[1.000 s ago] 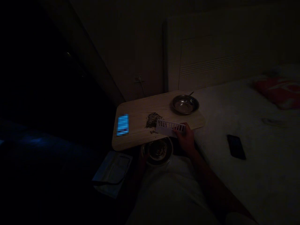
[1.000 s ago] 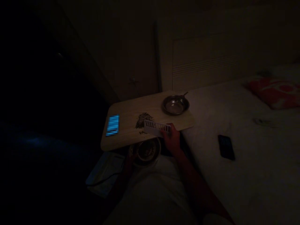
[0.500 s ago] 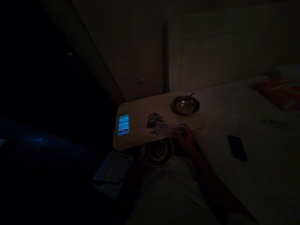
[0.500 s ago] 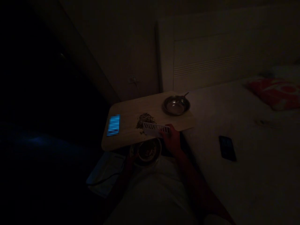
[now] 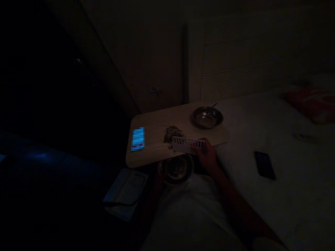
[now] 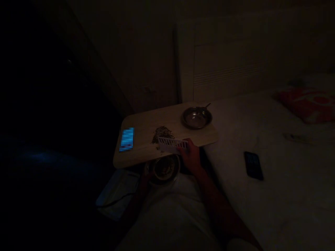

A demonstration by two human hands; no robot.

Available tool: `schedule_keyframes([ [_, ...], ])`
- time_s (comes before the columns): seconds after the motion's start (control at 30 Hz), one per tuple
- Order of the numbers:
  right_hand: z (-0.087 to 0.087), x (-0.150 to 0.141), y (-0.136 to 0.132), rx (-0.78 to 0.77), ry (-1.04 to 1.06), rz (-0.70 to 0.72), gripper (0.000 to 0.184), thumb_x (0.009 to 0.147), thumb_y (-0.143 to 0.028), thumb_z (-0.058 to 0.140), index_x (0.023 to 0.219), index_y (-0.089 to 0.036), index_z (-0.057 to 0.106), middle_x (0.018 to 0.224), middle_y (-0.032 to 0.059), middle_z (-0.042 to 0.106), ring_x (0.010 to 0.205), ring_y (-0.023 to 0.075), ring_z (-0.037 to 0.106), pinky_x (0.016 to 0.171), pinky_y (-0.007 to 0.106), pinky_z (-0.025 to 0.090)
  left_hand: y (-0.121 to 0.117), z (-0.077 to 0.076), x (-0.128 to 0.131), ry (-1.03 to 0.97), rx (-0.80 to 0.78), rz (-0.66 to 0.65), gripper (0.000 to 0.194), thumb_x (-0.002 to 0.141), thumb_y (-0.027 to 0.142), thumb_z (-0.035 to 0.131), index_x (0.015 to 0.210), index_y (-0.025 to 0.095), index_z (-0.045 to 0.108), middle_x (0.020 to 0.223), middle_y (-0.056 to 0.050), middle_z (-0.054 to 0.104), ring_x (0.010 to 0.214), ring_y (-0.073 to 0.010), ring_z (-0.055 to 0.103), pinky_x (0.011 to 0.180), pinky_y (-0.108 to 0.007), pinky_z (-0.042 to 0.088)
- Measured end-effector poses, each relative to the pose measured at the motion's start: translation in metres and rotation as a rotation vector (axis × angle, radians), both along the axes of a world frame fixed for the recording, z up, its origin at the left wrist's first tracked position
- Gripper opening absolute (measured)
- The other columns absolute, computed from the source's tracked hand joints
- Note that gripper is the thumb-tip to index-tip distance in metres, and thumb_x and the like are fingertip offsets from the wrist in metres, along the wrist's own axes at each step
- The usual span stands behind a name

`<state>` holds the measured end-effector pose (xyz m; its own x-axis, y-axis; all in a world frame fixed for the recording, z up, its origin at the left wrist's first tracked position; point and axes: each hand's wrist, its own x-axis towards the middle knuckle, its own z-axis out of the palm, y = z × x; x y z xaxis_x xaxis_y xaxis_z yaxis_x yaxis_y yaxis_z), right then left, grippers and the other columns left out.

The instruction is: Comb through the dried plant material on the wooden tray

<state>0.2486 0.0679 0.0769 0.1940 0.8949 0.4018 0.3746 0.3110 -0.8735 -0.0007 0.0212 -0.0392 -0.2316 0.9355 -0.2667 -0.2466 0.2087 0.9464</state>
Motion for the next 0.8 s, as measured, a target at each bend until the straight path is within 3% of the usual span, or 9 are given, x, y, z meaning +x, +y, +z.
schedule_keyframes([
  [0.27, 0.0022, 0.0005, -0.0012, 0.001, 0.001, 0.004, 0.018, 0.082, -0.034, 0.068, 0.09, -0.023, 0.057, 0.075, -0.0015, 0.066, 0.067, 0.018, 0.061, 0.061, 0.028, 0.046, 0.0007, 0.0062, 0.0009, 0.04, 0.07, -0.031, 0.07, 0.063, 0.036, 0.079, 0.129, 0.024, 0.06, 0.139, -0.009, 0.061, 0.139, -0.0347, 0.044, 0.115, -0.047, 0.035],
  [0.8, -0.0008, -0.0036, -0.0012, -0.033, 0.003, 0.048, 0.018, 0.081, -0.036, 0.067, 0.09, -0.022, 0.058, 0.072, -0.0013, 0.066, 0.064, 0.018, 0.06, 0.057, 0.027, 0.045, 0.0035, -0.0021, 0.0001, 0.088, 0.06, 0.009, 0.069, 0.06, 0.034, 0.079, 0.126, 0.024, 0.061, 0.136, -0.009, 0.062, 0.138, -0.0362, 0.044, 0.115, -0.048, 0.034],
])
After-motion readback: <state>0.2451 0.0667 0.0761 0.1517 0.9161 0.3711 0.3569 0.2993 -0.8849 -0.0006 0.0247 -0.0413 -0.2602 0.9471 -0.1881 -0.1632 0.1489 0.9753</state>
